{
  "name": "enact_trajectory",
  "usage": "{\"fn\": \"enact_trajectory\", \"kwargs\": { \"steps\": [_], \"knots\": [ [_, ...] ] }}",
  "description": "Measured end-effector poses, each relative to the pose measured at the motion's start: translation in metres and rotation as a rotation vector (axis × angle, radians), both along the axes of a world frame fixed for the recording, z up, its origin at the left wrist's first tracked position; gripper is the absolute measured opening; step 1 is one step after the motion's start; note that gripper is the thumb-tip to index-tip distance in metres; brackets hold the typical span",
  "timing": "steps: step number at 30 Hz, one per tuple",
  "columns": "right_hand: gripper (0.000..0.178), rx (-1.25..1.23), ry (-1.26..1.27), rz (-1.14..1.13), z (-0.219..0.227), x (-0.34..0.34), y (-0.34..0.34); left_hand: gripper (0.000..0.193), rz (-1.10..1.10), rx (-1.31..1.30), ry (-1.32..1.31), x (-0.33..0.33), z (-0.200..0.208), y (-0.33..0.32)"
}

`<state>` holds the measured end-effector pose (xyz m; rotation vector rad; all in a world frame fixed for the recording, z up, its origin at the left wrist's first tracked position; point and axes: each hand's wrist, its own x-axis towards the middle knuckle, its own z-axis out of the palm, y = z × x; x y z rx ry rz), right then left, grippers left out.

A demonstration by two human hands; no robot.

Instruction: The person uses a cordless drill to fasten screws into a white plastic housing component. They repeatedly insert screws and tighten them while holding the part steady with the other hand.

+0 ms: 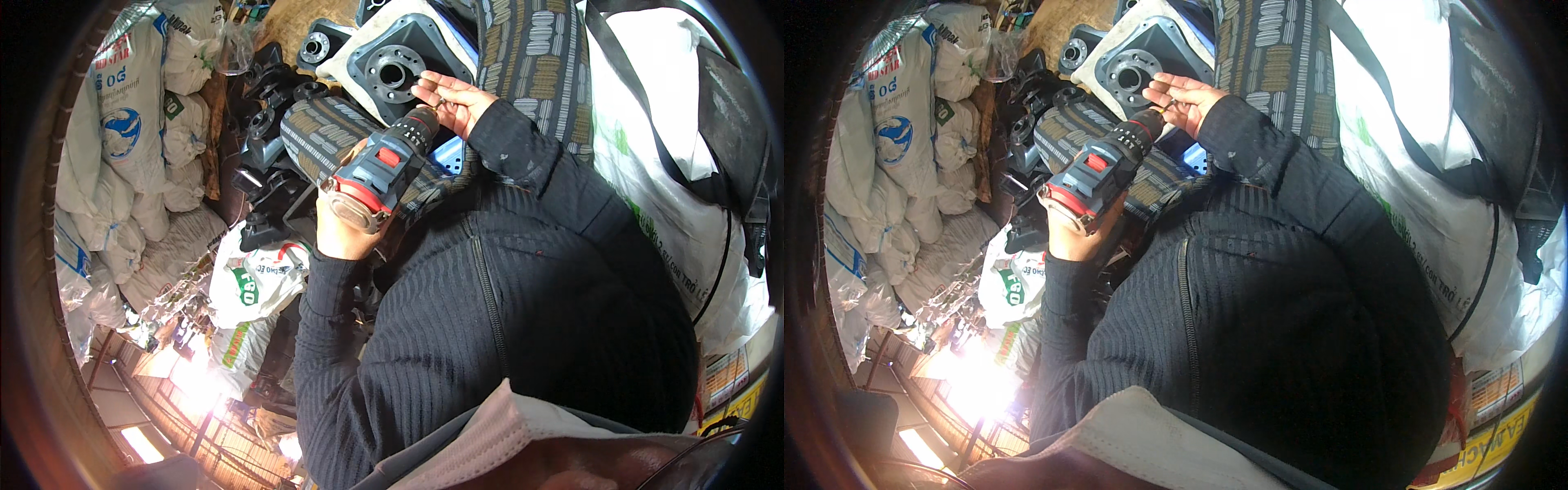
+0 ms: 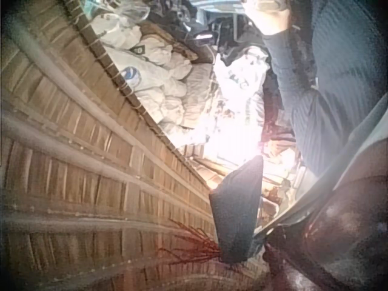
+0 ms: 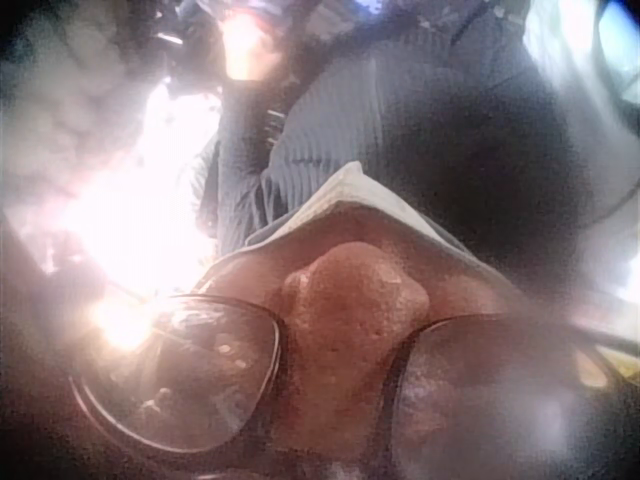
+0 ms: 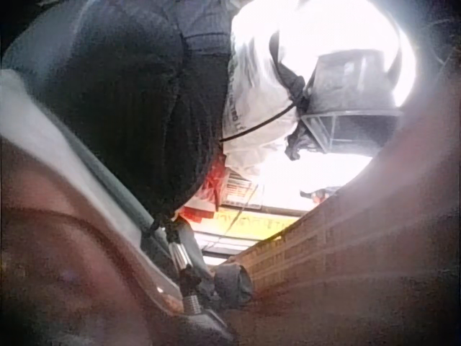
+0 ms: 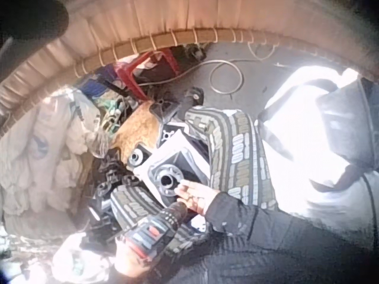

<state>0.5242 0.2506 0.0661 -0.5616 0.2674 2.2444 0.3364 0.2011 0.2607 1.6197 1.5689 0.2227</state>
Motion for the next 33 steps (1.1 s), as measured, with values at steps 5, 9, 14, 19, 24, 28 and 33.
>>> {"fn": "enact_trajectory", "kwargs": {
  "steps": [5,9,14,19,24,28,33],
  "knots": [
    [0.034,-0.021,-0.068,0.008,0.003,-0.005,0.001,0.065,-0.126,0.064,0.135,0.002,-0.003,-0.003],
    [0.034,-0.036,-0.110,-0.019,0.005,-0.006,-0.001,0.063,-0.139,0.132,0.187,0.013,0.006,0.003],
    [0.030,-0.109,-0.170,-0.109,-0.010,-0.006,-0.003,0.030,-0.241,0.191,0.097,0.003,0.012,0.024],
    [0.024,-0.218,-0.515,-0.119,-0.012,-0.020,0.013,0.052,-0.110,0.002,0.253,-0.020,0.011,0.025],
    [0.023,-0.056,-0.798,0.014,-0.019,-0.038,0.037,0.028,-0.069,0.023,0.251,-0.018,0.000,0.044],
    [0.031,-0.110,-0.727,0.152,-0.027,-0.034,0.040,0.026,-0.197,0.042,0.279,-0.011,-0.007,0.066],
    [0.051,-0.010,-0.836,0.191,-0.028,-0.040,0.037,0.029,-0.296,-0.034,0.312,-0.010,0.000,0.086]
  ]
}}
